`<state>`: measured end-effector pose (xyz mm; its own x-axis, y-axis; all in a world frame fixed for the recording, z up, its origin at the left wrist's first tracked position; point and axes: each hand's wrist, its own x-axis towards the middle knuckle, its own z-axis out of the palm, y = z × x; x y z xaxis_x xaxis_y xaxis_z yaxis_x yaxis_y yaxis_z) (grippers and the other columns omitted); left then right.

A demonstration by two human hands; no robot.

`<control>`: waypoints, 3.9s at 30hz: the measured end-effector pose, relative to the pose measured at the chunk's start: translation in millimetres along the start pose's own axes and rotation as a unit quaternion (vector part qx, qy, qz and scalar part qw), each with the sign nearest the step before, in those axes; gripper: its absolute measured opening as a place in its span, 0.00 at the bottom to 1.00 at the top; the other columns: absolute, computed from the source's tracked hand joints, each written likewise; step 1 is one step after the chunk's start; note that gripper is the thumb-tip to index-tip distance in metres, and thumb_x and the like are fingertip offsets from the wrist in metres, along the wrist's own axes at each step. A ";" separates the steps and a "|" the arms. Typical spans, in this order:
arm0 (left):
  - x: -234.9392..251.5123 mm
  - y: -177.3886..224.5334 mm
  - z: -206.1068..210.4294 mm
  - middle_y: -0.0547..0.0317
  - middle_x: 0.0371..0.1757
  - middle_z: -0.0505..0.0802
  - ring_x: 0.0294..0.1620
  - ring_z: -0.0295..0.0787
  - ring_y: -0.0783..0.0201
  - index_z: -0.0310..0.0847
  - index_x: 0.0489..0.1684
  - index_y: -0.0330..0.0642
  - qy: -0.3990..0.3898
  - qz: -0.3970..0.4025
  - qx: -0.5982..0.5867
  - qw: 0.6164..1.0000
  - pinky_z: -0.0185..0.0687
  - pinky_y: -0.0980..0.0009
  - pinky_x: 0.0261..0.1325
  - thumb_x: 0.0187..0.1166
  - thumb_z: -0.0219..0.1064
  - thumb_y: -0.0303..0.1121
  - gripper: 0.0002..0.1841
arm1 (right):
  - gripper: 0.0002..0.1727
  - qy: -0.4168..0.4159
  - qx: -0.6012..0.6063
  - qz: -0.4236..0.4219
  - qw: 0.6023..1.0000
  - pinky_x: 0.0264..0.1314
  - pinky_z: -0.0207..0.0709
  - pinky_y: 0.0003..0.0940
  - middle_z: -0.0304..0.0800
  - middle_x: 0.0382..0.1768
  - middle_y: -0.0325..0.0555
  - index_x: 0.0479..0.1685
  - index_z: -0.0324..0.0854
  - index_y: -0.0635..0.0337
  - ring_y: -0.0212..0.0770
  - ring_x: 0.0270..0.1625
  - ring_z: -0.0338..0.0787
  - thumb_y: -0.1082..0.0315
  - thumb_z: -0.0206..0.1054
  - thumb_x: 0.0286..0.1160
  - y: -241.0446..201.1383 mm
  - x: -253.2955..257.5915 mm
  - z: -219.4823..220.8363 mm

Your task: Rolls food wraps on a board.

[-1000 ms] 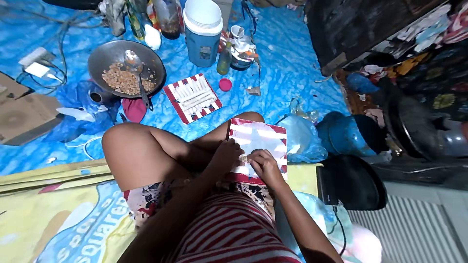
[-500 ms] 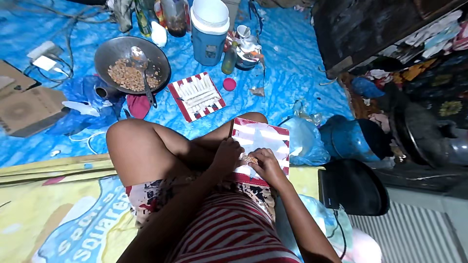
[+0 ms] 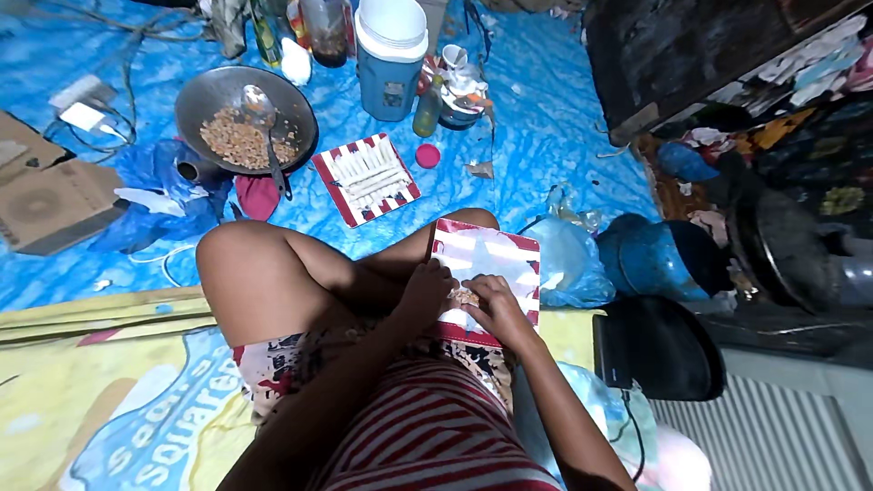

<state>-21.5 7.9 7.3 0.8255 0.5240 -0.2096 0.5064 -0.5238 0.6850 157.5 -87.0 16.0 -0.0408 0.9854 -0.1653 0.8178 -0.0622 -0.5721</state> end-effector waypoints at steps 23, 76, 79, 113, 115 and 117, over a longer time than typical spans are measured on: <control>6.3 2.4 7.6 0.41 0.60 0.92 0.69 0.82 0.40 0.90 0.61 0.38 0.032 0.058 0.034 0.997 0.72 0.45 0.72 0.79 0.72 0.43 0.20 | 0.10 0.124 -0.027 -0.089 0.988 0.68 0.79 0.45 0.97 0.47 0.50 0.41 0.96 0.60 0.52 0.58 0.91 0.68 0.68 0.76 34.1 -19.4 0.5; 41.5 39.9 38.0 0.37 0.57 0.92 0.67 0.83 0.36 0.90 0.57 0.31 0.030 0.108 0.023 0.993 0.73 0.41 0.70 0.83 0.68 0.41 0.19 | 0.12 0.098 -0.016 0.020 0.995 0.70 0.82 0.47 0.94 0.51 0.62 0.50 0.93 0.69 0.58 0.59 0.92 0.74 0.64 0.79 41.7 -47.4 -23.0; 43.7 37.2 45.6 0.38 0.52 0.94 0.63 0.87 0.36 0.92 0.50 0.31 0.067 0.131 0.027 0.989 0.77 0.42 0.67 0.83 0.67 0.40 0.18 | 0.11 0.133 -0.020 0.006 0.991 0.65 0.85 0.47 0.95 0.47 0.61 0.43 0.93 0.70 0.56 0.54 0.95 0.75 0.64 0.77 43.3 -46.5 -14.1; 27.9 21.6 36.7 0.41 0.58 0.93 0.67 0.84 0.39 0.93 0.54 0.37 0.068 0.096 0.009 0.993 0.74 0.43 0.70 0.82 0.69 0.43 0.17 | 0.14 0.024 -0.002 -0.001 1.000 0.75 0.77 0.48 0.92 0.57 0.62 0.55 0.90 0.69 0.58 0.66 0.88 0.71 0.68 0.75 35.0 -27.3 -20.7; 26.7 22.1 34.8 0.41 0.59 0.93 0.68 0.84 0.39 0.92 0.56 0.38 0.061 0.094 0.020 0.993 0.73 0.42 0.71 0.80 0.70 0.45 0.19 | 0.14 0.032 -0.007 -0.008 0.999 0.74 0.78 0.48 0.92 0.56 0.62 0.53 0.91 0.69 0.58 0.65 0.89 0.72 0.68 0.75 36.0 -27.9 -20.2; 25.6 21.2 34.5 0.41 0.59 0.93 0.69 0.83 0.39 0.91 0.58 0.38 0.060 0.093 0.024 0.994 0.73 0.43 0.72 0.80 0.70 0.45 0.20 | 0.15 0.035 -0.004 -0.005 0.999 0.75 0.78 0.48 0.92 0.57 0.62 0.55 0.90 0.69 0.58 0.65 0.89 0.71 0.69 0.74 34.5 -29.1 -22.0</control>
<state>19.0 -12.9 -7.7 0.8717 0.4901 0.0038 0.3621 -0.6491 0.6690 199.5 -114.4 18.8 -0.0087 0.9945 -0.1042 0.8224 -0.0522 -0.5665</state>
